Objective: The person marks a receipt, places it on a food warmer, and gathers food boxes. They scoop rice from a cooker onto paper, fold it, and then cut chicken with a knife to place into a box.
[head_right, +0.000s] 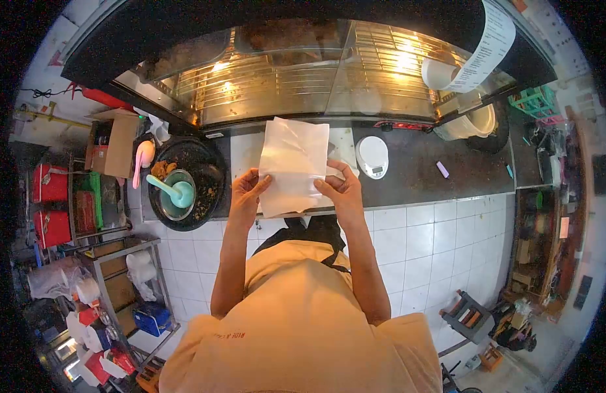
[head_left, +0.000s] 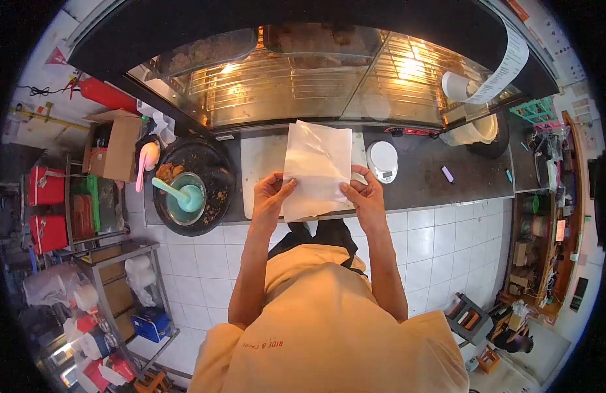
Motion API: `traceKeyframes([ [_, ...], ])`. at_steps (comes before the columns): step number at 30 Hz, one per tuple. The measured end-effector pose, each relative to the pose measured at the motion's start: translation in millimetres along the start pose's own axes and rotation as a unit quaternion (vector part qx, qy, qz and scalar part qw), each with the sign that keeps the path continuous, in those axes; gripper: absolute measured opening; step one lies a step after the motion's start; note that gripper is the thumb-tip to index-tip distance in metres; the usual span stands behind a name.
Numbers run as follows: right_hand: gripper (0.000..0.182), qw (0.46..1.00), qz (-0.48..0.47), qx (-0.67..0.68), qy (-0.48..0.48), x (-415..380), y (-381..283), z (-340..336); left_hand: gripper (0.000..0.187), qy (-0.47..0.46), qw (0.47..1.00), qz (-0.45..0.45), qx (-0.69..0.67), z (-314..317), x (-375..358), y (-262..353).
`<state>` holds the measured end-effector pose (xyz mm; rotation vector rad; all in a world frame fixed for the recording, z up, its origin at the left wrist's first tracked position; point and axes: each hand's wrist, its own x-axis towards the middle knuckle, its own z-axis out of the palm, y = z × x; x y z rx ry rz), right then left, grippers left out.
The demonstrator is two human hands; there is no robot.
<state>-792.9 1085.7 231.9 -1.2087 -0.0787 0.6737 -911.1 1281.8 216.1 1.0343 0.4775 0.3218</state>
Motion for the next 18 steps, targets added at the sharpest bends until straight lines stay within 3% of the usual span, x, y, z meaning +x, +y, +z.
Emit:
traceKeyframes([
  [5, 0.051, 0.997, -0.024, -0.067, -0.004, 0, -2, 4, 0.014, 0.008, 0.998, 0.030, 0.052, -1, -4, 4],
  [14, 0.014, 0.994, -0.053, -0.090, -0.026, 4, 0, -1, 0.013, -0.038, 0.996, 0.078, 0.017, -19, -1, -5],
  [18, 0.012, 0.997, -0.044, -0.066, -0.013, 5, 4, -1, 0.011, -0.037, 0.997, 0.064, 0.014, -17, 0, -2],
])
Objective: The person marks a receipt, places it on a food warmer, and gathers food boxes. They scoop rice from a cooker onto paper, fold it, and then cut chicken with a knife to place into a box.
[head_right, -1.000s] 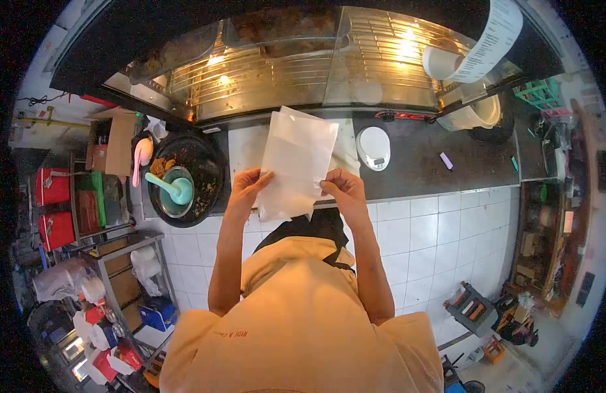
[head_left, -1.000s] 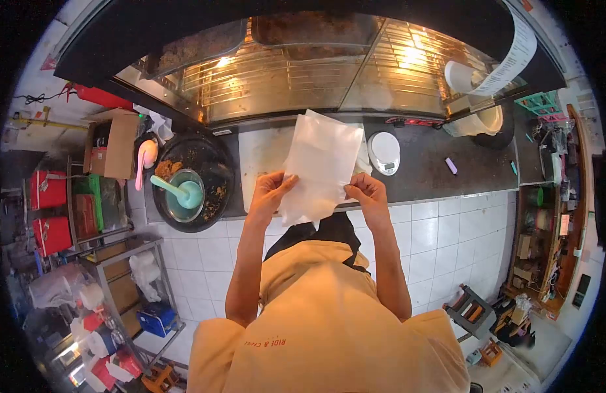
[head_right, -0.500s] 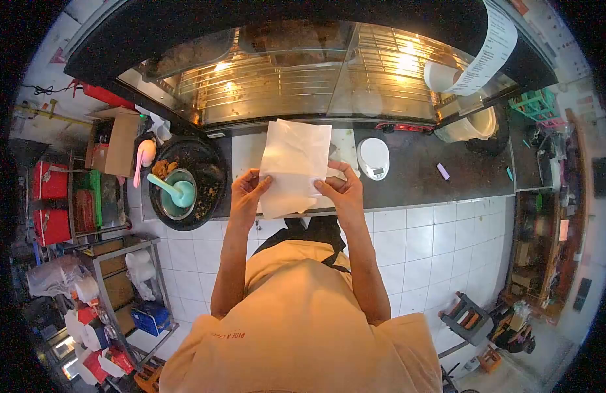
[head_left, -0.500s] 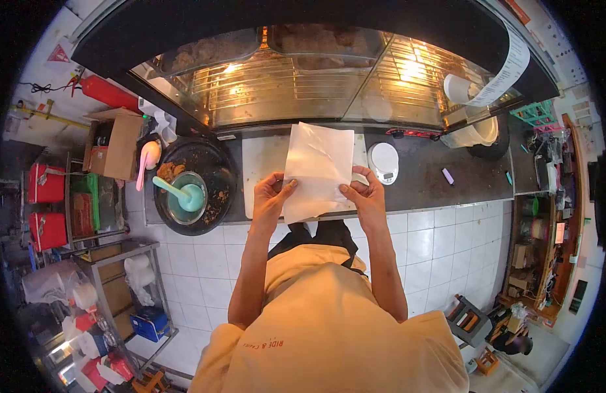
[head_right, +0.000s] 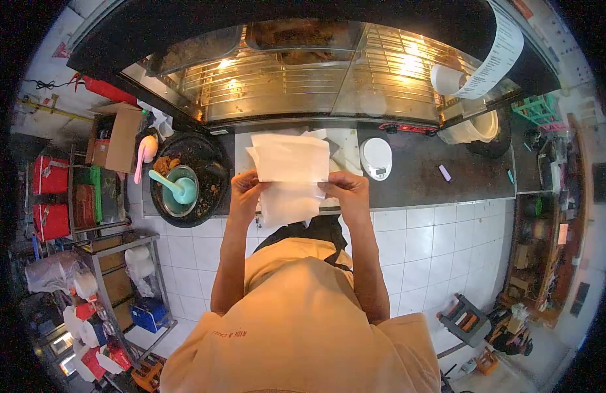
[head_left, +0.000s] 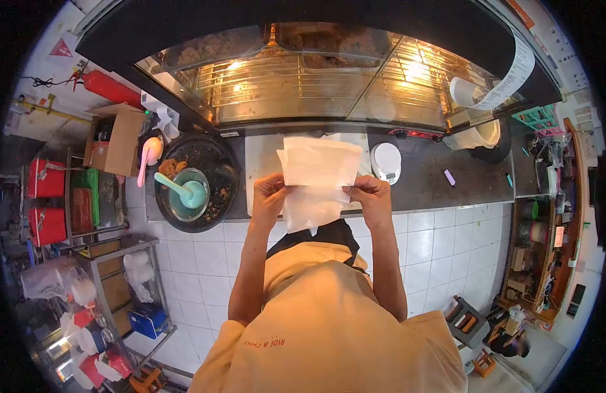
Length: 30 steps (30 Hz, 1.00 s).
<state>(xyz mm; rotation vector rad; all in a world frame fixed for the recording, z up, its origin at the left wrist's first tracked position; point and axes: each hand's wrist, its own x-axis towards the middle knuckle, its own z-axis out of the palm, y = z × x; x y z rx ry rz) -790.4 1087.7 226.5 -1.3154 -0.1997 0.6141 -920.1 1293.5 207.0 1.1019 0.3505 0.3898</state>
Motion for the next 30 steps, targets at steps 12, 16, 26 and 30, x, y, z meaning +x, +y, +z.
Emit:
traceKeyframes([
  [12, 0.018, 0.993, -0.022, -0.021, -0.114, -4, -12, -16, 0.013, -0.074, 0.995, 0.015, 0.063, -3, -3, 17],
  [16, 0.014, 0.990, -0.040, -0.052, -0.124, -7, -13, -16, 0.015, -0.068, 0.997, 0.010, 0.035, 3, -6, 23],
  [26, 0.009, 0.989, -0.007, -0.125, -0.077, -11, -19, -5, 0.011, -0.028, 0.996, -0.057, 0.066, 3, -5, 26],
  [30, 0.019, 0.995, -0.028, -0.075, -0.063, -10, -22, 1, 0.017, 0.011, 0.994, -0.030, 0.109, 6, -7, 23],
])
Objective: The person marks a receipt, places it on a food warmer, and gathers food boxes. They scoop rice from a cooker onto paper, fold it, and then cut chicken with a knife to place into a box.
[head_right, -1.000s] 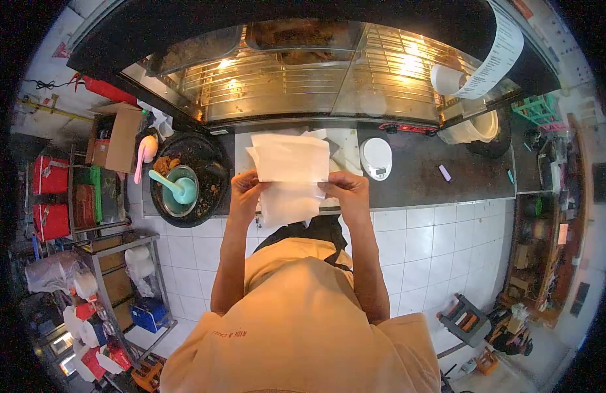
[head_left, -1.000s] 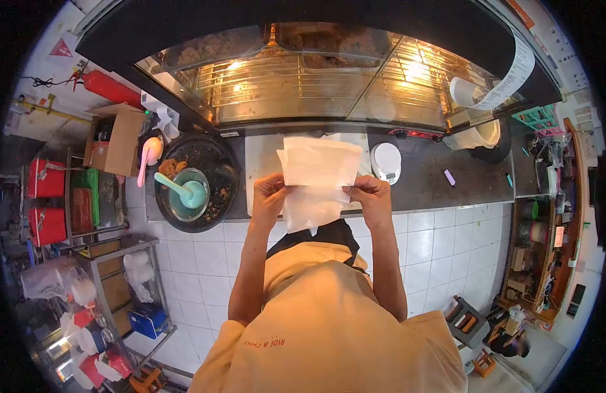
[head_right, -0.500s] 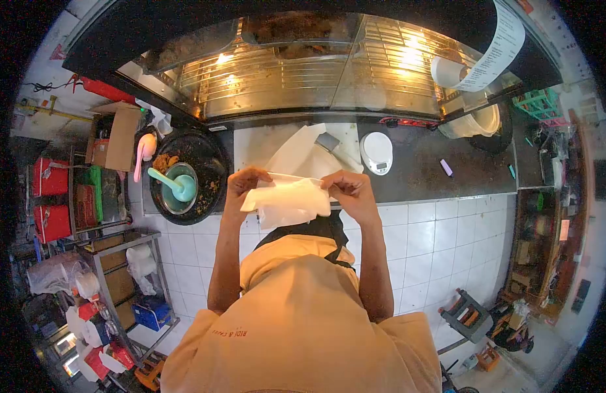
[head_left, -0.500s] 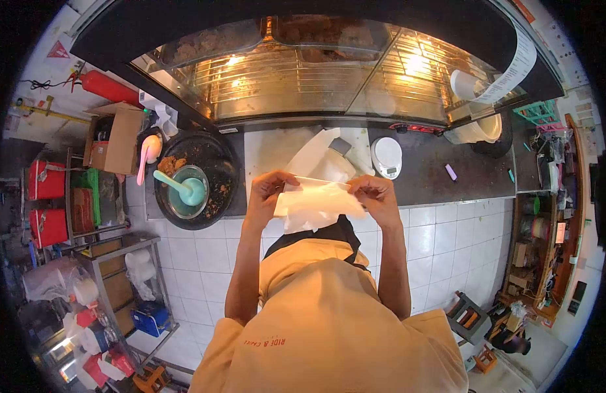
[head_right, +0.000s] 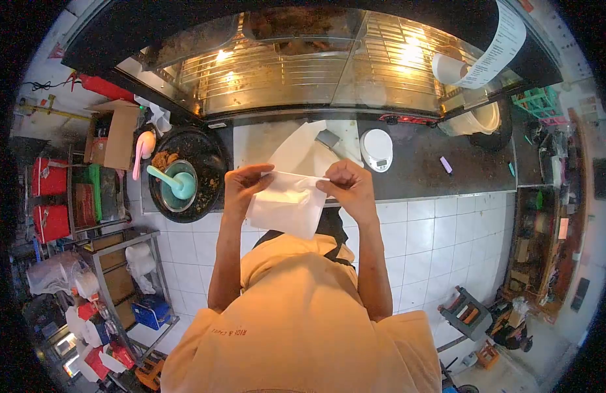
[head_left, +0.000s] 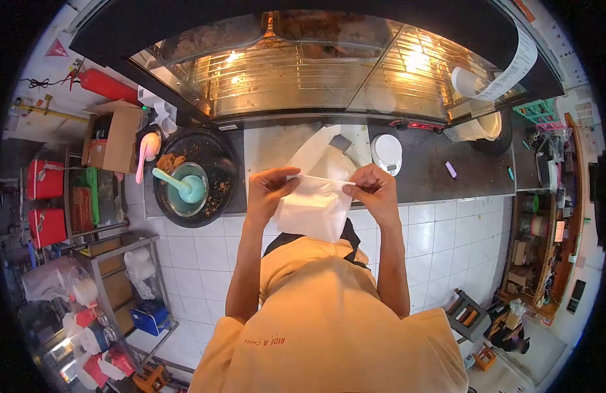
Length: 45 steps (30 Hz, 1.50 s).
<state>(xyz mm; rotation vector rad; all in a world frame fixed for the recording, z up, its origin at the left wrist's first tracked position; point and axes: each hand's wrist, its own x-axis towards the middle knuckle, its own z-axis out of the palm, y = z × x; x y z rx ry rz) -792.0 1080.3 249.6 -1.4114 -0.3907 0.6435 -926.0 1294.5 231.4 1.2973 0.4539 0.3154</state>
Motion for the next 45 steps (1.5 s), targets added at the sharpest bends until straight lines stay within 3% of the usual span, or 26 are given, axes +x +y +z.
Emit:
traceKeyframes([
  [5, 0.022, 1.000, 0.011, 0.010, 0.006, 3, 0, -5, 0.021, 0.023, 0.999, -0.019, 0.014, 4, -3, 4],
  [11, 0.025, 0.999, 0.005, -0.027, 0.047, 8, -6, 10, 0.027, 0.029, 0.996, 0.054, 0.063, 9, -2, -1],
  [14, 0.024, 0.989, 0.022, -0.138, -0.047, 10, -11, 17, 0.027, -0.014, 0.989, 0.069, 0.126, 13, -6, 3],
  [15, 0.018, 0.982, 0.067, -0.165, -0.056, 12, -10, 18, 0.025, 0.003, 0.991, 0.051, 0.121, 21, -8, 8],
  [21, 0.014, 0.986, 0.041, -0.152, -0.051, 12, -10, 12, 0.022, 0.029, 0.998, 0.020, 0.052, 21, -10, -2],
  [24, 0.016, 0.972, 0.095, -0.210, -0.049, 11, -13, 2, 0.020, 0.041, 0.998, 0.010, 0.051, 18, -10, -6],
  [27, 0.014, 0.973, 0.051, -0.223, -0.042, 11, -8, 3, 0.021, 0.039, 0.999, -0.006, 0.003, 23, -9, -4],
  [30, 0.013, 0.986, 0.019, -0.157, -0.060, 11, -5, 10, 0.021, 0.003, 0.997, -0.009, 0.076, 27, -7, -6],
  [37, 0.014, 0.987, 0.050, -0.150, -0.041, 9, 3, 0, 0.023, 0.023, 0.997, 0.021, 0.075, 25, -6, -7],
  [45, 0.013, 0.983, 0.056, -0.166, -0.048, 9, 0, -3, 0.028, 0.028, 0.999, -0.028, 0.003, 23, -3, -10],
])
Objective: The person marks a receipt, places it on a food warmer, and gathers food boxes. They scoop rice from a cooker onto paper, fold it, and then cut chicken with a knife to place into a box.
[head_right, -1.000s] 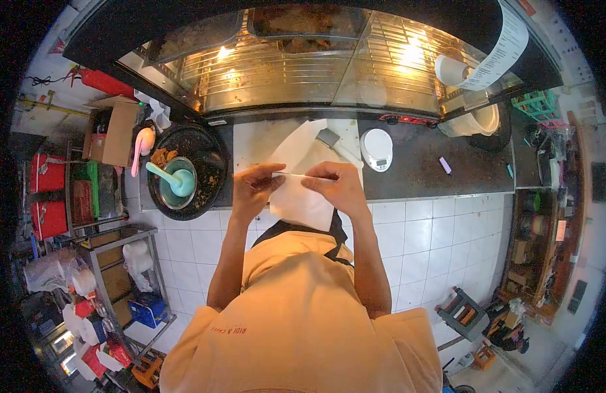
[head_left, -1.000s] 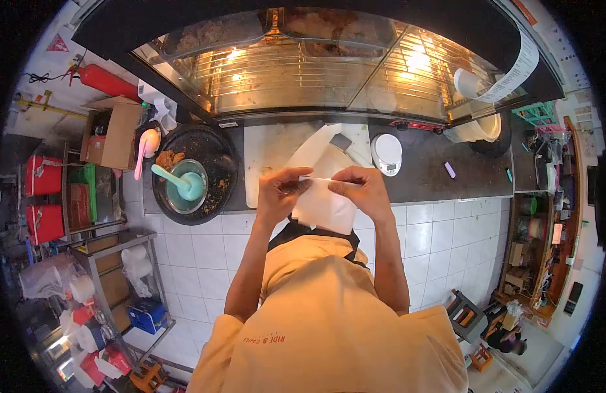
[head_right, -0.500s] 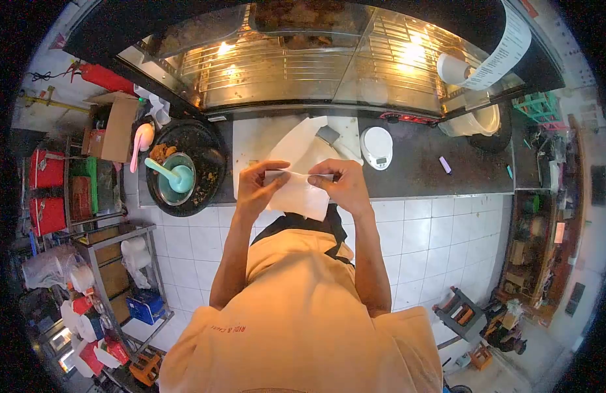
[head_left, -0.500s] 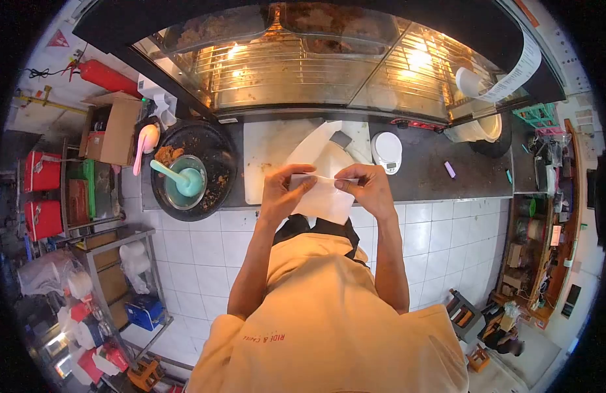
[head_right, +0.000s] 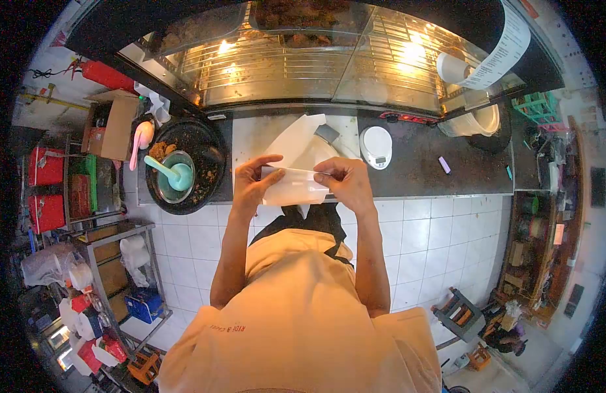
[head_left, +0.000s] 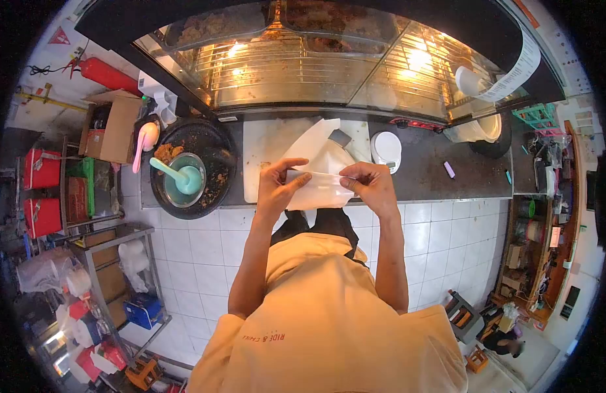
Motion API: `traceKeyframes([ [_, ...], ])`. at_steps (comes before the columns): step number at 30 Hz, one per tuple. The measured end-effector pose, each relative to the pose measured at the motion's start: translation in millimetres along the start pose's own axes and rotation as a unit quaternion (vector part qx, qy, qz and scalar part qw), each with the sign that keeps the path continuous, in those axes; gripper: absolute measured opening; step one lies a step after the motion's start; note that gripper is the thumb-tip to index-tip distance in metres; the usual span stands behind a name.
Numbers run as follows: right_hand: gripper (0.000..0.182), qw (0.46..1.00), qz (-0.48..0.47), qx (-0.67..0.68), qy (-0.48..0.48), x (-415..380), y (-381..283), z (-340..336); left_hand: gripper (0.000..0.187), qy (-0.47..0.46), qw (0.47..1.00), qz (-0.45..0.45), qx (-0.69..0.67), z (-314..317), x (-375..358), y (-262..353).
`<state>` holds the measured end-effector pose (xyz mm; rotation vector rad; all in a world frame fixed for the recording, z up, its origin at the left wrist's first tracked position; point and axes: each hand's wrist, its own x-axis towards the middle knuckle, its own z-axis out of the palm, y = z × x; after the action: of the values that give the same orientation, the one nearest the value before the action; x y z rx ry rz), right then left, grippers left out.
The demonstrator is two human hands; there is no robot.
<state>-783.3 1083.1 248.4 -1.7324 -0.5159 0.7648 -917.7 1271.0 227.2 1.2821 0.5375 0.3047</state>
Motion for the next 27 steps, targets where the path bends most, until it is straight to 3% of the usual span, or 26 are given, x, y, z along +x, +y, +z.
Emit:
traceKeyframes([
  [3, 0.010, 0.992, 0.034, 0.115, -0.042, 2, -2, -3, 0.028, -0.031, 0.997, -0.048, -0.044, -6, 1, 0],
  [6, 0.017, 0.980, 0.009, 0.178, -0.092, 3, 15, -7, 0.027, -0.057, 0.994, -0.071, -0.065, -13, 3, -10],
  [15, 0.034, 0.975, -0.067, 0.124, -0.171, -12, 16, -8, 0.022, -0.029, 0.991, -0.117, -0.056, -20, 3, -24],
  [21, 0.030, 0.982, -0.089, 0.055, -0.157, -15, 16, -7, 0.018, -0.029, 0.995, -0.084, -0.039, -21, 3, -24],
  [24, 0.020, 0.976, -0.186, -0.016, -0.114, -13, 19, -3, 0.019, -0.042, 0.998, -0.048, -0.024, -21, 4, -26],
  [27, 0.011, 0.981, -0.145, 0.094, -0.092, -11, 35, 2, 0.021, -0.049, 0.996, -0.063, -0.032, -21, 4, -28],
])
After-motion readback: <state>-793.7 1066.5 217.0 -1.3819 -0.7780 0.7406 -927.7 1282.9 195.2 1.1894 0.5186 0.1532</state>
